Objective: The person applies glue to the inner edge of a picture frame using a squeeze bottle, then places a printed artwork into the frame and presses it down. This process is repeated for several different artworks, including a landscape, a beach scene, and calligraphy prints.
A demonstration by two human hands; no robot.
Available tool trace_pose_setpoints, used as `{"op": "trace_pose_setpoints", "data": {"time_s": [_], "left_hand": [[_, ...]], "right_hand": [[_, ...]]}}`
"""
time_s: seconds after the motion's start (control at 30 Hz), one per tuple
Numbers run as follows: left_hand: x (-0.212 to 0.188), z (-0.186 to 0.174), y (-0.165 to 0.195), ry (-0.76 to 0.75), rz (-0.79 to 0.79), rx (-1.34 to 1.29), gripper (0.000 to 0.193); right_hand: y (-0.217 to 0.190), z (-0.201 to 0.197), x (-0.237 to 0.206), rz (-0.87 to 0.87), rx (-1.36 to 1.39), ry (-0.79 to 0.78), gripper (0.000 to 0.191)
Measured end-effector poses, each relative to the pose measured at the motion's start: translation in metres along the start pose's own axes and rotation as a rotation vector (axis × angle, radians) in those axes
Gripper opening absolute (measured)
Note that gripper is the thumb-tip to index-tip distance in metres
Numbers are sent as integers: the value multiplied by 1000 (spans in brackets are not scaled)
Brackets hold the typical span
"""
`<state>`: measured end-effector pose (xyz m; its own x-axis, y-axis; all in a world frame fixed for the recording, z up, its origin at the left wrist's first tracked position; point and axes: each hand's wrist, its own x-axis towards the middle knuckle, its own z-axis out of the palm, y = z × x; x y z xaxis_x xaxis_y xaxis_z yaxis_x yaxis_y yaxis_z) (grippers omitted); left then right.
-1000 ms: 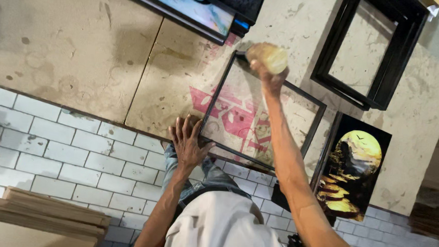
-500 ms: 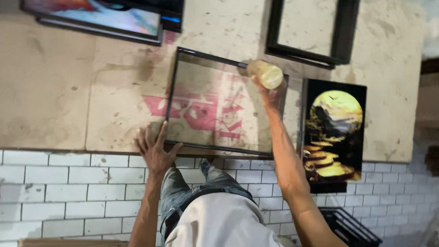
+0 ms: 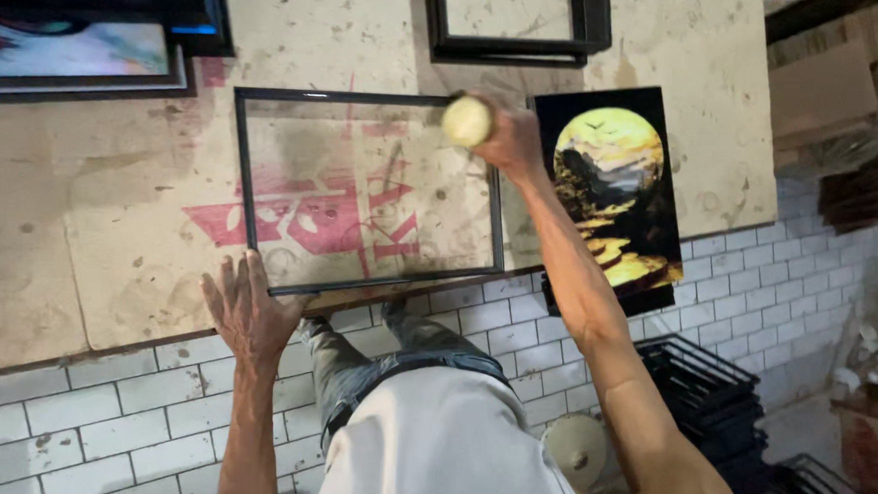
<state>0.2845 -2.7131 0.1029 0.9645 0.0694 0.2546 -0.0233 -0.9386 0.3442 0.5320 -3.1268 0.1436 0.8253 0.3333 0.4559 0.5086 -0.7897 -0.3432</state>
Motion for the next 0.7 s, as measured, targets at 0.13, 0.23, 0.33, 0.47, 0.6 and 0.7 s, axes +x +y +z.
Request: {"op": "trace_pose_setpoints", "data": {"time_s": [0.13,0.23,0.33,0.47,0.6,0.7], "left_hand": [[3,0,13,-11,-60,56,101],[3,-2,16,-27,-92,32,102],[4,-3,15,-80,-105,26,106],[3,0,12,-114,-109,15,110],[-1,3,11,-115,-96,3,110],[-2,5,10,-123,-103,7,111]], "right_hand": [[-30,4,-23,-39,-64,-159,55],[-54,-13,-70,-144,-111,-194,55],[-94,-39,-129,-105,-52,-278,56],[-138,-75,-184,-91,-16,-332,66],[-125,-80,-185,-154,-83,-357,60],[-79,-54,-143,-280,-153,-269,57]]}}
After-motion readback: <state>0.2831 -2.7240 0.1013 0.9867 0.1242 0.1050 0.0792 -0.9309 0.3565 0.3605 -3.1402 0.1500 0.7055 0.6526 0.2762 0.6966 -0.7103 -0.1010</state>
